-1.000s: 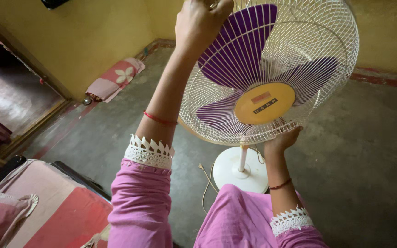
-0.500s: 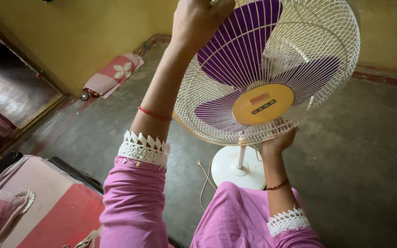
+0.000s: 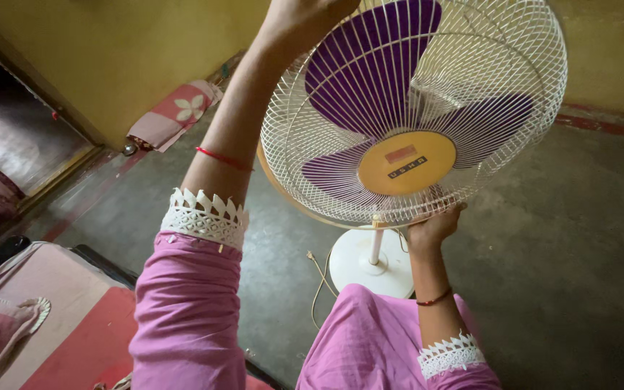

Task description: The person assembles a standing electric fan by attaching the front wire cage to the fan head. They align the cage, rotate it to engage the clips, and secure it in place. The person then places the assembled fan head on a nearby bed.

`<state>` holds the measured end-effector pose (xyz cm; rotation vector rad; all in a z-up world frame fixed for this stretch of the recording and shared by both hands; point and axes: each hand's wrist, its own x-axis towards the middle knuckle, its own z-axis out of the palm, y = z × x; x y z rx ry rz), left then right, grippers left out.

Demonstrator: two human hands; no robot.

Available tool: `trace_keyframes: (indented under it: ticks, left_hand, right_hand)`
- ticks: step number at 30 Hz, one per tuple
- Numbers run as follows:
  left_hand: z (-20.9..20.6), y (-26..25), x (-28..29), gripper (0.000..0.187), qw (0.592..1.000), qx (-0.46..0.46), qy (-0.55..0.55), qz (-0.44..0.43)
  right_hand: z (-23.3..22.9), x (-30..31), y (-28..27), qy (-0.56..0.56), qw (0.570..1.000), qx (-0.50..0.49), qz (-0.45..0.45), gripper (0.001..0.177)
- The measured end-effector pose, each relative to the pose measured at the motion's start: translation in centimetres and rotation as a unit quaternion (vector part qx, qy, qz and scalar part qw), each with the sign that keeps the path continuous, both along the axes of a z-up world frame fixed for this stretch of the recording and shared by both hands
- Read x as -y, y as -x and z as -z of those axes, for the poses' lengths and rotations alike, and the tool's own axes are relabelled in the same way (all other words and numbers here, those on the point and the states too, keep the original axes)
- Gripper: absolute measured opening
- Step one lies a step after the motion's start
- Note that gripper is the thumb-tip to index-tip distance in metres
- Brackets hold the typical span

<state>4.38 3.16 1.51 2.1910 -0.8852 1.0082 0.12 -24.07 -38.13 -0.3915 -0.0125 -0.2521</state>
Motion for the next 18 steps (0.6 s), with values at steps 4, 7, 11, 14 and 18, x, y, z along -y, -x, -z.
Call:
trace_keyframes:
  ticks: [4,7,11,14,18]
  left_hand:
    - [0.7,1.8,0.9,0.020,0.997,0.028,0.072,0.022]
    - [0.7,3.0,1.4,0.018,0.993,0.074,0.085,0.026]
    - [0.1,3.6,2.3,0.030,0.998,0.003,0.060,-0.036]
    - [-0.5,3.1,2.8,0.035,0.997,0.013,-0.004,-0.075]
    - [-0.7,1.7,3.5,0.039,0.989,-0.040,-0.008,-0.142]
  right_hand:
    - [-0.5,-0.1,0.1,0.007,1.000,-0.004,0.000,0.068]
    - [-0.6,-0.3,0.0,0.016,1.000,0.012,0.002,0.066]
    - [-0.4,-0.4,-0.6,0.009,1.000,0.000,0.017,0.062]
    - [-0.1,-0.2,-0.8,0.010,1.000,-0.011,0.024,0.060]
    - [0.0,-0.2,-1.2,0.010,0.999,-0.013,0.030,0.056]
